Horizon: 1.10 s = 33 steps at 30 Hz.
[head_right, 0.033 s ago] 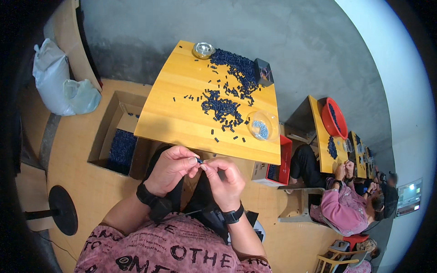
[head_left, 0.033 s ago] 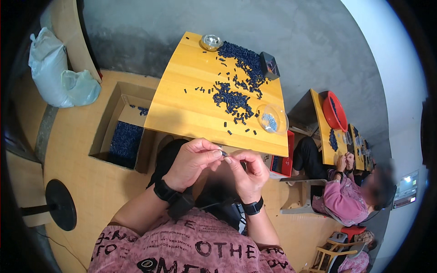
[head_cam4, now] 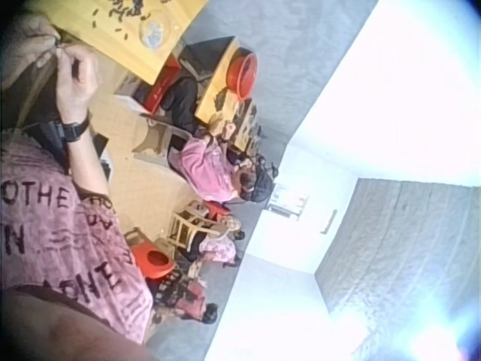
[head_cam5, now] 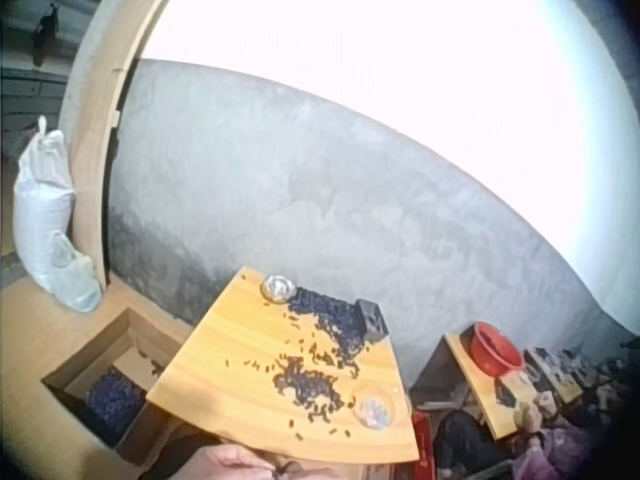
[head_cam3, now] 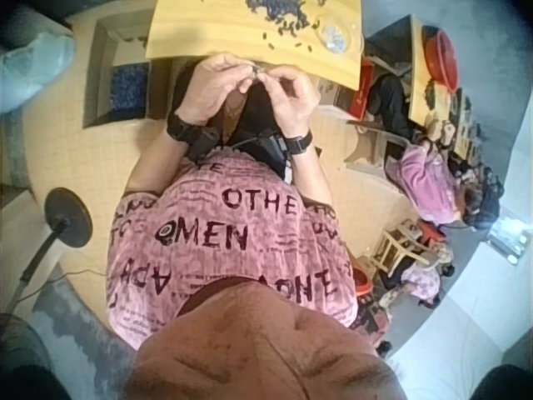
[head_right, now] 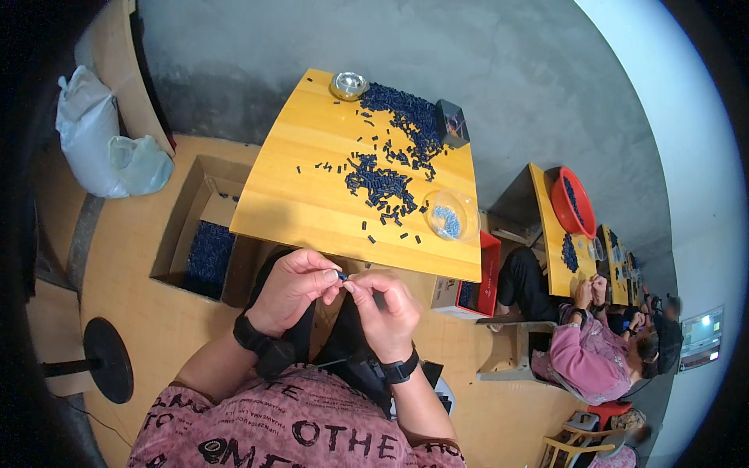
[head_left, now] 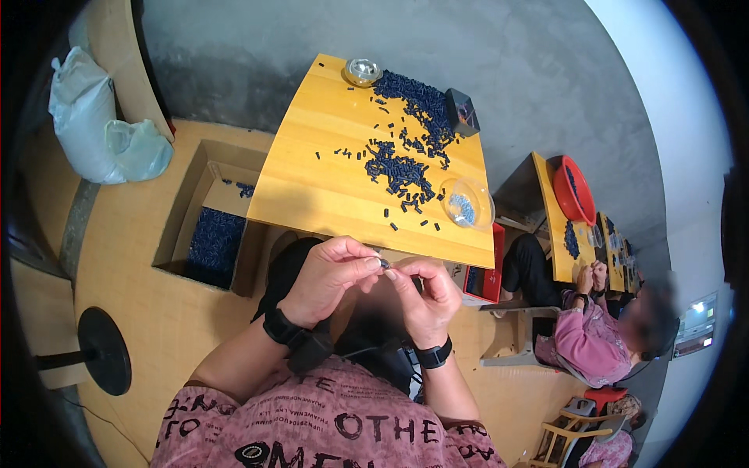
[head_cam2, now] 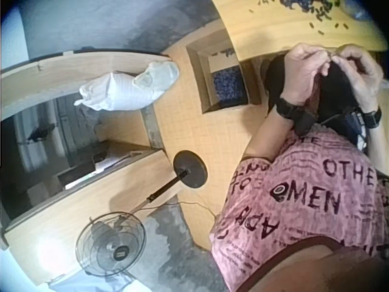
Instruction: Assembling and inspecting small black rubber or plastic components at a workstation in a manufacturing environment.
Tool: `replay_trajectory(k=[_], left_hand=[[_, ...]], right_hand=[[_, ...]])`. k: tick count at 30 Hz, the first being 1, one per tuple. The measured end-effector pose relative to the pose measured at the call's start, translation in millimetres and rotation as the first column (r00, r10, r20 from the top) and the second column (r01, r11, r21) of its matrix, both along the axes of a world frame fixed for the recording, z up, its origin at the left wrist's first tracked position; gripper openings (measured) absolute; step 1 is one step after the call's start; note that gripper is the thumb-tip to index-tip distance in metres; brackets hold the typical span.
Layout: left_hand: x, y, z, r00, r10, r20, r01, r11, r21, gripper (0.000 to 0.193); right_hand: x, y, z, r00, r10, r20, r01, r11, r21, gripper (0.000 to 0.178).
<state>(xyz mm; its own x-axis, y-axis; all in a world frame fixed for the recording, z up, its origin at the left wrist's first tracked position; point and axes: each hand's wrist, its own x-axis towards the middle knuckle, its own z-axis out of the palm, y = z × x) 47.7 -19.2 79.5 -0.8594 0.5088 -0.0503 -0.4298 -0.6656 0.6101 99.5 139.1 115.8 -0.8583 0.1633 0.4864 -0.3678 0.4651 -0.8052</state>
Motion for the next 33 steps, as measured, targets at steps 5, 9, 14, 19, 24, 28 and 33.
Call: replay_trajectory(k=[5,9,14,19,24,28,33], left_hand=[[-0.5,-4.3,6.1,0.996,0.018,-0.091,-0.033,0.984,-0.175,0.004],[-1.2,-5.9,6.1,0.992,0.023,-0.126,-0.05,0.975,-0.215,0.002],[-3.8,-8.0,5.2,0.989,0.008,-0.148,-0.045,0.967,-0.25,0.003],[-4.4,-9.3,1.1,0.987,-0.021,-0.158,-0.021,0.965,-0.26,0.004],[-4.9,-8.4,-5.2,0.996,-0.037,-0.077,0.021,0.981,-0.194,0.004],[-4.7,-9.0,-9.9,0.999,-0.054,-0.007,0.053,0.991,-0.119,0.003],[-4.9,-8.2,-12.4,0.998,-0.064,-0.003,0.063,0.991,-0.114,0.003]], right_hand=[[-6.0,1.3,10.0,0.984,0.072,-0.161,-0.03,0.968,0.249,0.019],[-7.2,-0.2,11.1,0.97,0.128,-0.206,-0.045,0.929,0.367,0.022],[-7.6,0.4,12.5,0.965,0.173,-0.199,-0.067,0.89,0.451,0.023],[-9.6,-0.5,10.0,0.962,0.201,-0.188,-0.093,0.88,0.466,0.022],[-9.6,3.1,-6.9,0.991,0.092,0.102,-0.091,0.996,-0.015,0.016],[-10.2,9.8,-7.0,0.954,0.221,0.204,-0.188,0.968,-0.168,0.016],[-8.4,14.5,-8.3,0.934,0.263,0.243,-0.23,0.961,-0.155,0.012]])
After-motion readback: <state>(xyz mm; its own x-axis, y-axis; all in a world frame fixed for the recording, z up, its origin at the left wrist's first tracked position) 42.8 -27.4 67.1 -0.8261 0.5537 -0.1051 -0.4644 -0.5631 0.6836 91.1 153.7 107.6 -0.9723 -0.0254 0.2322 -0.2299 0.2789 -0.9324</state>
